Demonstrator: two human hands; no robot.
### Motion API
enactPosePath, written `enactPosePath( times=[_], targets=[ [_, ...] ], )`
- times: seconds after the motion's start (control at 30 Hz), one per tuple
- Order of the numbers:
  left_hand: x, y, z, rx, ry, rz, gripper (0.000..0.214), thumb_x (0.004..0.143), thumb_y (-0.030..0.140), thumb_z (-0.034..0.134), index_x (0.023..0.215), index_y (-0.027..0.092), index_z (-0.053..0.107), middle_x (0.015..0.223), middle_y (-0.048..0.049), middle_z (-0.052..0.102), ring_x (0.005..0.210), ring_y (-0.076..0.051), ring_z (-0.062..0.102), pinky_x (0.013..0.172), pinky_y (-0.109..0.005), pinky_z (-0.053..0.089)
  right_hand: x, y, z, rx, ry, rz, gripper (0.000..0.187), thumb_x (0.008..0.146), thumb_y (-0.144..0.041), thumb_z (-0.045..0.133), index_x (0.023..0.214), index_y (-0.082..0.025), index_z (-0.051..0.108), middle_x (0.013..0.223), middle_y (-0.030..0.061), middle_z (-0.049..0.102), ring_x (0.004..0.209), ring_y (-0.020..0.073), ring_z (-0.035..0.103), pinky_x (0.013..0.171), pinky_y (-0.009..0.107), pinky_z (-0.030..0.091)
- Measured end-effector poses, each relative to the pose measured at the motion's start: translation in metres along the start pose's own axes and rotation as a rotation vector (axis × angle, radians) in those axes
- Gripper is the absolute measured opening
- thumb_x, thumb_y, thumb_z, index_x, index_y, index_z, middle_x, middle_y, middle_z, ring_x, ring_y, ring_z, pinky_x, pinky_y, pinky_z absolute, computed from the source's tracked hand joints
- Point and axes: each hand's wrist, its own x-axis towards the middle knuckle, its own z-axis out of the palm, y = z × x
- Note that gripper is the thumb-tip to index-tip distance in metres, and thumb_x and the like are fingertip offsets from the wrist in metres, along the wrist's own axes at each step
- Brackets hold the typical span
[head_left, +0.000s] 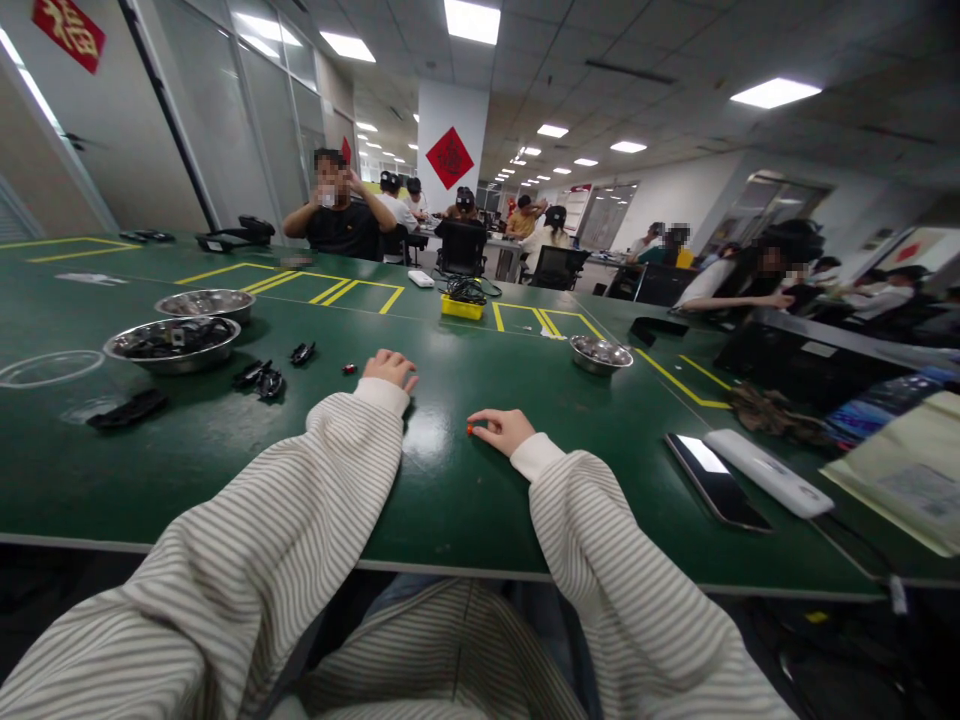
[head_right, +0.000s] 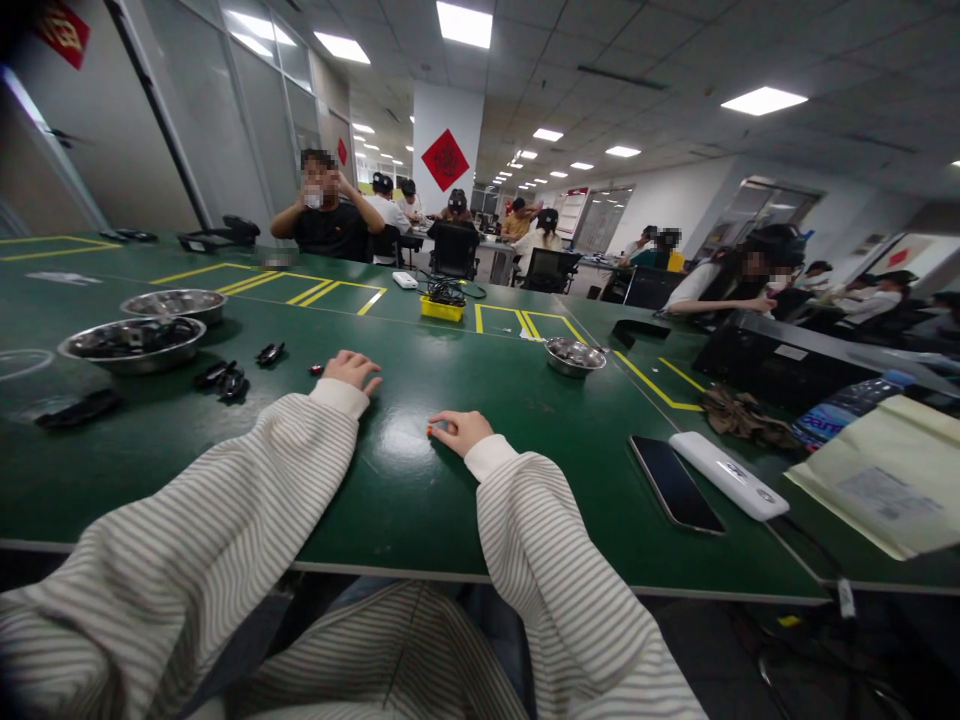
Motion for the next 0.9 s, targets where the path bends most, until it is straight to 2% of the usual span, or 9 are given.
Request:
enactPosePath(
  times=[0.1,0.2,0.27,0.37,0.5,0.6,0.73,0.9],
  targets=[
    [0.004,-0.045,-0.005,0.105,-0.036,-0.323,0.034,0.068,0.035,0.048,0.1,0.023,0.049,0.111,-0.006,0.041,0.105,-0.028,0.026,0.078,-0.038,0.028,-0.001,-0.002,0.002,-0.062,-0.015,0.0,0.026,0.067,-0.036,0.051,0.086,-0.021,0.062,0.046,-0.0041,0.046,0.042,0.0052,0.037,0.047,0.017,0.027],
    [0.006,-0.08,-0.001,0.101,-0.123,-0.577,0.039,0.068,0.039,0.048,0.104,0.024,0.047,0.111,-0.0073,0.04,0.101,-0.028,0.03,0.075,-0.036,0.031,-0.001,-0.002,0.003,-0.084,-0.015,0.012,0.024,0.066,-0.037,0.053,0.082,-0.021,0.063,0.047,-0.004,0.047,0.042,0.0051,0.038,0.047,0.017,0.027],
    [0.008,-0.093,0.004,0.068,-0.226,-0.608,0.036,0.069,0.042,0.045,0.1,0.024,0.051,0.108,-0.0073,0.043,0.099,-0.027,0.034,0.073,-0.035,0.032,-0.001,0.0,0.003,-0.084,-0.015,0.016,0.024,0.066,-0.037,0.054,0.081,-0.021,0.063,0.048,-0.0038,0.048,0.043,0.0052,0.039,0.047,0.017,0.027],
    [0.012,-0.097,0.01,0.054,-0.298,-0.54,0.033,0.069,0.042,0.044,0.095,0.025,0.055,0.104,-0.0058,0.047,0.096,-0.025,0.039,0.072,-0.031,0.035,0.0,0.003,0.003,-0.078,-0.015,0.01,0.024,0.066,-0.037,0.054,0.08,-0.02,0.063,0.048,-0.0035,0.05,0.044,0.0054,0.041,0.048,0.017,0.028],
    [0.014,-0.082,0.006,0.01,-0.224,-0.461,0.031,0.067,0.039,0.047,0.091,0.022,0.058,0.094,-0.0055,0.053,0.086,-0.02,0.047,0.07,-0.026,0.037,-0.001,0.005,0.002,-0.074,-0.011,-0.003,0.023,0.065,-0.037,0.054,0.078,-0.02,0.063,0.049,-0.0031,0.052,0.045,0.0057,0.043,0.048,0.017,0.029],
    [0.012,-0.058,-0.001,-0.075,-0.109,-0.339,0.029,0.068,0.036,0.046,0.089,0.02,0.058,0.086,-0.0038,0.055,0.077,-0.016,0.05,0.068,-0.023,0.038,-0.001,0.005,0.001,-0.067,-0.01,-0.005,0.022,0.065,-0.037,0.055,0.076,-0.02,0.063,0.048,-0.0031,0.052,0.044,0.0057,0.043,0.048,0.017,0.029],
    [0.005,-0.01,-0.005,-0.206,-0.031,-0.068,0.025,0.068,0.035,0.047,0.085,0.019,0.058,0.08,-0.0018,0.056,0.072,-0.012,0.049,0.069,-0.023,0.037,-0.001,0.008,0.0,-0.063,0.0,0.007,0.022,0.064,-0.038,0.056,0.073,-0.019,0.064,0.048,-0.0032,0.052,0.044,0.0056,0.044,0.047,0.017,0.029],
    [-0.011,0.05,0.003,-0.34,-0.085,0.315,0.021,0.067,0.034,0.049,0.078,0.018,0.058,0.073,-0.0024,0.056,0.071,-0.013,0.047,0.069,-0.025,0.036,0.001,0.012,0.002,-0.082,0.017,0.009,0.023,0.062,-0.039,0.056,0.071,-0.02,0.063,0.048,-0.0031,0.053,0.045,0.0059,0.044,0.048,0.017,0.029]
  ],
)
